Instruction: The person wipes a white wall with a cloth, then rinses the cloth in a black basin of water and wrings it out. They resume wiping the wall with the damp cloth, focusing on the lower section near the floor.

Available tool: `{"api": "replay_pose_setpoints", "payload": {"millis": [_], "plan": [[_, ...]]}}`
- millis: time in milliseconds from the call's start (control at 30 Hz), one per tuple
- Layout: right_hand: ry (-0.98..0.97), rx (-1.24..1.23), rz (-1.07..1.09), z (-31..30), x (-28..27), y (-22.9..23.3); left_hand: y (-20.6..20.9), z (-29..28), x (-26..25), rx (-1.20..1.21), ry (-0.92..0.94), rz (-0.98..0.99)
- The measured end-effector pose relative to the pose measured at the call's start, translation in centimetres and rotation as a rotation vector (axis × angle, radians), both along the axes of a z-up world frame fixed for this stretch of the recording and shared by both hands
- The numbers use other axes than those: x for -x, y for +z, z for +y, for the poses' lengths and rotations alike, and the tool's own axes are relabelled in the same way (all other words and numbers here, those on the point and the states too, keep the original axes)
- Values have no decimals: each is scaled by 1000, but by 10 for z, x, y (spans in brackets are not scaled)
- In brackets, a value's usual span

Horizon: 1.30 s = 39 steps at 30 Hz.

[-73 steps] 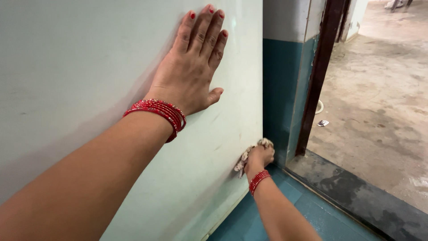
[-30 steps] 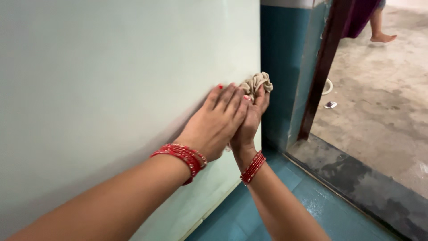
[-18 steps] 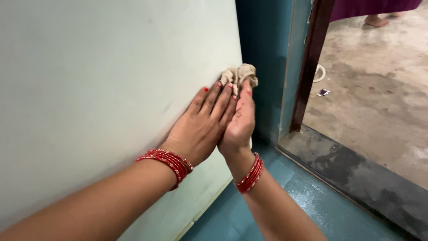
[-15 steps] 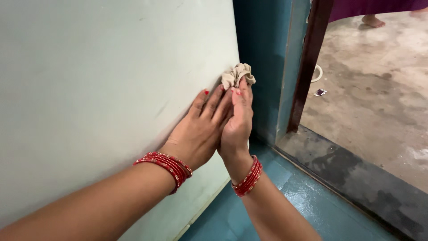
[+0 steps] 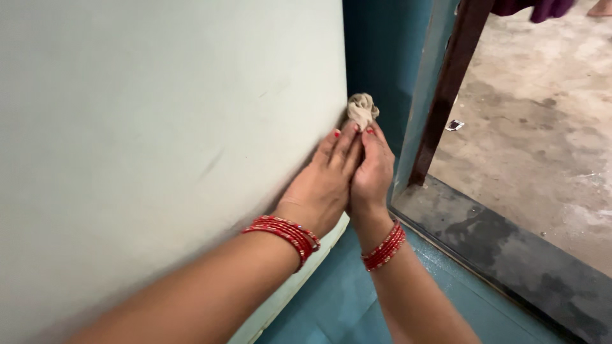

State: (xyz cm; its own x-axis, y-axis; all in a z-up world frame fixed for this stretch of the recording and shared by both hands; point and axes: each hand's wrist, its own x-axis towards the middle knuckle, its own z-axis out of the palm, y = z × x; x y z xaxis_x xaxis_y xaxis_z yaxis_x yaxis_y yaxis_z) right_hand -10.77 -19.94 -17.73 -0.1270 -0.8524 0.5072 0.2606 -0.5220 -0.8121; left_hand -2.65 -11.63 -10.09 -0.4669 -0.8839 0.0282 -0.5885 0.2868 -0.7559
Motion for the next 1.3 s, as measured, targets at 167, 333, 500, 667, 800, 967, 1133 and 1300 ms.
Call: {"api": "replay_pose_setpoints", "payload": {"millis": [167, 333, 500, 667, 800, 967, 1133, 1300], "plan": [[145, -251, -159, -10, 7, -16, -20, -10, 6, -116, 51, 25], [283, -559, -285, -13, 11, -12, -35, -15, 8, -167, 43, 71], [262, -571, -127, -9, 12, -2, -45, -8, 4, -146, -11, 72], [63, -76, 148, 5, 11, -4, -52, 3, -8, -166, -61, 68], [-81, 226, 336, 6, 12, -13, -61, 7, -17, -75, -115, 145], [-25, 63, 314, -3, 10, -21, -69, 6, -9, -127, -61, 39], [133, -180, 159, -4, 10, -38, -79, 4, -5, -159, -35, 9], [119, -330, 174, -7, 11, -64, -97, 5, 0, -215, 10, 18]]}}
